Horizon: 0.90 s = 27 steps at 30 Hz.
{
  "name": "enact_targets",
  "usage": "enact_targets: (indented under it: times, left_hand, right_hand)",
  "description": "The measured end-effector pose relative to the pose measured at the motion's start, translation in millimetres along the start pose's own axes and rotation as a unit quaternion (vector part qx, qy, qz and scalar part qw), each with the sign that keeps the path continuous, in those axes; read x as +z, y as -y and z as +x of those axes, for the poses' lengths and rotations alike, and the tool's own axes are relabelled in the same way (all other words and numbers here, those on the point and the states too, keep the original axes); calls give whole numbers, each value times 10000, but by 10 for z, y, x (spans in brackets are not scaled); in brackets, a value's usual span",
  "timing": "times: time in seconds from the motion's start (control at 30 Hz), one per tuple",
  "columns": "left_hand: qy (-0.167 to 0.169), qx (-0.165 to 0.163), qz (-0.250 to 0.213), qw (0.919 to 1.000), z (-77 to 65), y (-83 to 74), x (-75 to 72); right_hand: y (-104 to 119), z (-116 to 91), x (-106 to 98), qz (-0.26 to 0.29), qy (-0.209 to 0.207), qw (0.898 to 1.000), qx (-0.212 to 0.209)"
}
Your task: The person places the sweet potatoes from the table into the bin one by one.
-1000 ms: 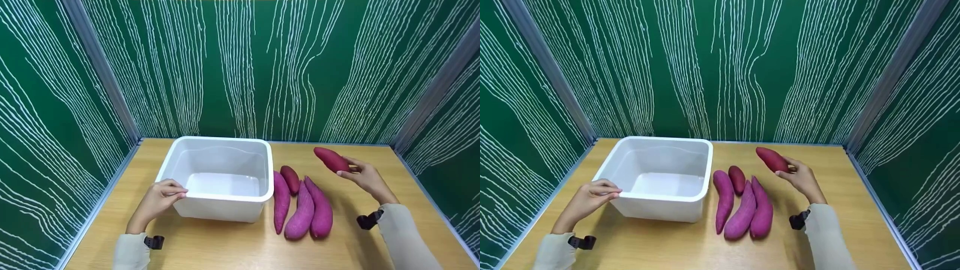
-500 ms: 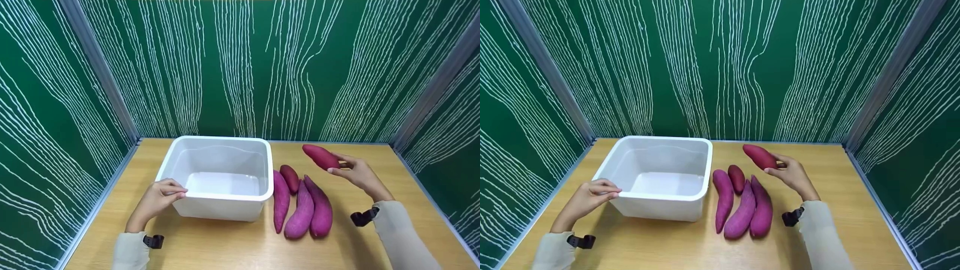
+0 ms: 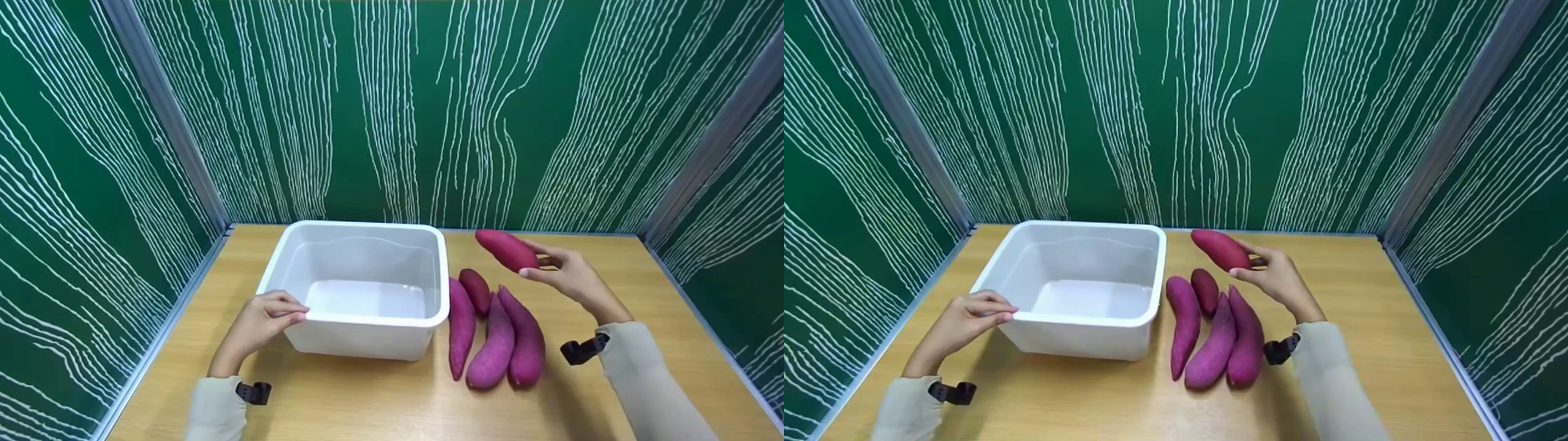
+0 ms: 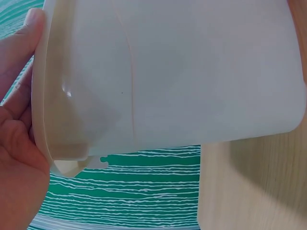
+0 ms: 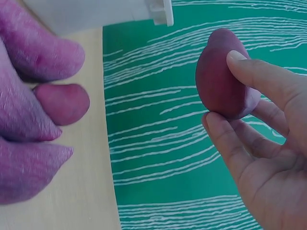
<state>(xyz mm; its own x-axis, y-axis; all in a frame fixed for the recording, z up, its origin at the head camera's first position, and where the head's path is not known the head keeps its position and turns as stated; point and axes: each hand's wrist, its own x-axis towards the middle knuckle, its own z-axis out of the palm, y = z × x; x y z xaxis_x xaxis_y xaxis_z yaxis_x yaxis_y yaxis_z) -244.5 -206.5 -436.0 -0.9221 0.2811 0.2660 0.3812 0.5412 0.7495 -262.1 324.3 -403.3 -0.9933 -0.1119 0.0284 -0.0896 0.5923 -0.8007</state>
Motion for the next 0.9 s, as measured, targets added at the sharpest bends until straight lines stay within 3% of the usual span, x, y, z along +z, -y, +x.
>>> enact_targets:
  times: [0.67,0.9]
  left_hand:
    - [129,-404,-161,9990,6,-42,2]
    - [78,-309,-62,9995,0,1,-2]
  right_hand:
    - [411,171,238,219,345,9974,-599]
    - [515,207,306,377,463,9945,-866]
